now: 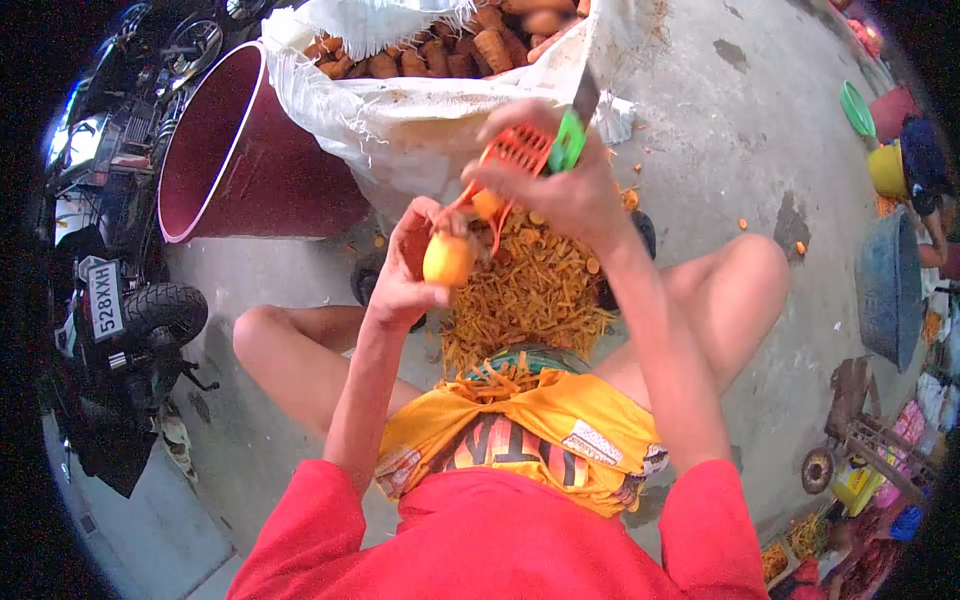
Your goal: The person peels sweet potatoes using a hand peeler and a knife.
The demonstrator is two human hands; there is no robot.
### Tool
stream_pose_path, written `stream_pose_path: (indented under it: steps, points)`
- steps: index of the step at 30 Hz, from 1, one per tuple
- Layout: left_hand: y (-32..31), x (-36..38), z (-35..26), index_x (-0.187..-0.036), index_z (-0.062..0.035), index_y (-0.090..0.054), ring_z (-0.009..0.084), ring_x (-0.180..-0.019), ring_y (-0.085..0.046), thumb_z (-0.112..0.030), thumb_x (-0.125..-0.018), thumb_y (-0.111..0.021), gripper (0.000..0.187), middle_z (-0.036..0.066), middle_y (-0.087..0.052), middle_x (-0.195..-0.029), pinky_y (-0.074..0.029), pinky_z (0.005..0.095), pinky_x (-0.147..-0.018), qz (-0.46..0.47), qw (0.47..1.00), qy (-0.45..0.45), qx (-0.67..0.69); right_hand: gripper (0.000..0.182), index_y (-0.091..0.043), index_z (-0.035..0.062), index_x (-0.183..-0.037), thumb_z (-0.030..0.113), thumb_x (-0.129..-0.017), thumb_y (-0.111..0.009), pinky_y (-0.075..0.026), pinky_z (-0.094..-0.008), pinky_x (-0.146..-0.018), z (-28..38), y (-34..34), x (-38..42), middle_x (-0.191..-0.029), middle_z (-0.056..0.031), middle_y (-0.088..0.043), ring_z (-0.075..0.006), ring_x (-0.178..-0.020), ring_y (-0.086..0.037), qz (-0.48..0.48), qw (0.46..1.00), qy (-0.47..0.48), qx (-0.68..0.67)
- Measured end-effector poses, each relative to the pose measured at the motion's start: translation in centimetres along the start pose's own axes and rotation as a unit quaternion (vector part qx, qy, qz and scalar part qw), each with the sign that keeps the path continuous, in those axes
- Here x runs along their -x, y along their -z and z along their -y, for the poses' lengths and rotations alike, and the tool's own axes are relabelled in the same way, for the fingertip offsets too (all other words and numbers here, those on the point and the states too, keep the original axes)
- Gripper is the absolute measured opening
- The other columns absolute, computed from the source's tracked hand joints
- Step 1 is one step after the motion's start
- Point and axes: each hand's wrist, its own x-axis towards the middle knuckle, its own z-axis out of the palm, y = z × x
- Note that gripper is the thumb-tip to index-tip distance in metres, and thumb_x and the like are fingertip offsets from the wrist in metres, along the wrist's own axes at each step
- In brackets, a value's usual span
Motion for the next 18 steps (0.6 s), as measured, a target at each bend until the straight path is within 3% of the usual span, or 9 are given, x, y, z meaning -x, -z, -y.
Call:
stream_pose_path:
  steps: [3,5,7,8,11,13,15,17,18]
  points:
    - [-0.1,0.5,0.0,-0.116,-0.0086,-0.055,0.0127,-0.106,-0.061,-0.011,-0.06,-0.101,0.072,0.0,-0.06,-0.114,-0.05,0.0295,-0.093,0.001,1.0,0.021,0.009,0.024,-0.068,0.0057,-0.103,0.011,-0.087,-0.085,-0.057,-0.0254,-0.068,-0.5,-0.2,0.4,-0.086,-0.0013,-0.072,-0.0092,-0.079,-0.069,-0.041,0.997,0.05,0.039]
    - [-0.9,0.3,-0.3,-0.116,-0.009,-0.055,0.0123,-0.107,-0.061,-0.009,-0.061,-0.1,0.072,-0.001,-0.06,-0.113,-0.05,0.0287,-0.093,0.002,1.0,0.014,0.021,0.026,-0.067,0.0051,-0.103,0.012,-0.087,-0.085,-0.056,-0.0256,-0.068,-1.3,1.0,0.1,-0.089,-0.002,-0.072,-0.0083,-0.08,-0.068,-0.079,0.993,0.031,0.082]
    - [-1.3,-0.1,-0.1,-0.116,-0.0094,-0.054,0.0121,-0.107,-0.061,-0.009,-0.06,-0.1,0.072,-0.001,-0.061,-0.111,-0.049,0.0291,-0.094,-0.027,0.999,0.001,0.034,0.025,-0.067,0.0052,-0.103,0.012,-0.087,-0.085,-0.056,-0.0252,-0.068,-0.2,0.3,0.0,-0.089,-0.0019,-0.072,-0.0069,-0.078,-0.067,-0.075,0.996,0.047,0.007]
    - [-1.1,-0.3,0.0,-0.116,-0.0095,-0.055,0.012,-0.107,-0.061,-0.008,-0.06,-0.1,0.073,-0.001,-0.061,-0.111,-0.049,0.0294,-0.095,-0.038,0.999,0.002,0.027,0.027,-0.068,0.006,-0.103,0.013,-0.085,-0.087,-0.056,-0.0253,-0.07,0.6,-0.9,0.8,-0.09,0.0003,-0.071,-0.0059,-0.08,-0.066,-0.047,0.997,-0.005,-0.059]
    - [-0.5,-0.6,0.4,-0.117,-0.0094,-0.055,0.0116,-0.107,-0.061,-0.007,-0.06,-0.1,0.073,-0.002,-0.061,-0.111,-0.049,0.0305,-0.097,-0.048,0.999,-0.001,0.005,0.03,-0.069,0.0068,-0.104,0.013,-0.082,-0.09,-0.055,-0.025,-0.074,0.3,-2.8,1.9,-0.092,0.0022,-0.07,-0.0054,-0.084,-0.065,0.003,0.999,0.032,-0.013]
    - [-0.7,-0.5,0.2,-0.117,-0.0093,-0.055,0.0112,-0.107,-0.061,-0.006,-0.061,-0.099,0.071,-0.002,-0.061,-0.111,-0.05,0.03,-0.096,-0.057,0.998,-0.009,-0.01,0.033,-0.07,0.0071,-0.105,0.014,-0.081,-0.091,-0.054,-0.0246,-0.078,0.2,-2.4,1.8,-0.096,0.003,-0.07,-0.005,-0.089,-0.064,0.011,1.0,-0.008,-0.01]
    - [-0.3,-0.4,0.1,-0.117,-0.009,-0.056,0.0113,-0.108,-0.061,-0.004,-0.062,-0.098,0.07,0.0,-0.062,-0.112,-0.051,0.029,-0.094,-0.044,0.999,0.002,0.001,0.033,-0.066,0.0056,-0.11,0.008,-0.084,-0.087,-0.055,-0.0256,-0.08,-0.8,-2.0,1.1,-0.105,-0.0008,-0.069,-0.0072,-0.093,-0.064,0.042,0.998,0.042,0.031]
    - [0.4,-0.2,0.5,-0.118,-0.009,-0.056,0.0117,-0.108,-0.062,-0.004,-0.062,-0.098,0.07,0.001,-0.062,-0.113,-0.051,0.0286,-0.094,-0.035,0.999,0.002,0.029,0.033,-0.066,0.0055,-0.11,0.009,-0.085,-0.087,-0.055,-0.0259,-0.081,-2.2,-0.7,0.2,-0.104,-0.0003,-0.069,-0.0071,-0.093,-0.064,0.027,0.999,0.039,0.02]
    - [0.1,-0.1,0.3,-0.118,-0.009,-0.056,0.0117,-0.108,-0.062,-0.004,-0.062,-0.098,0.07,0.001,-0.062,-0.113,-0.051,0.0286,-0.094,-0.035,0.999,0.0,0.028,0.033,-0.066,0.0052,-0.11,0.009,-0.085,-0.087,-0.055,-0.0264,-0.082,-2.1,0.1,-0.4,-0.105,-0.0004,-0.069,-0.0077,-0.094,-0.064,-0.013,1.0,-0.01,-0.01]
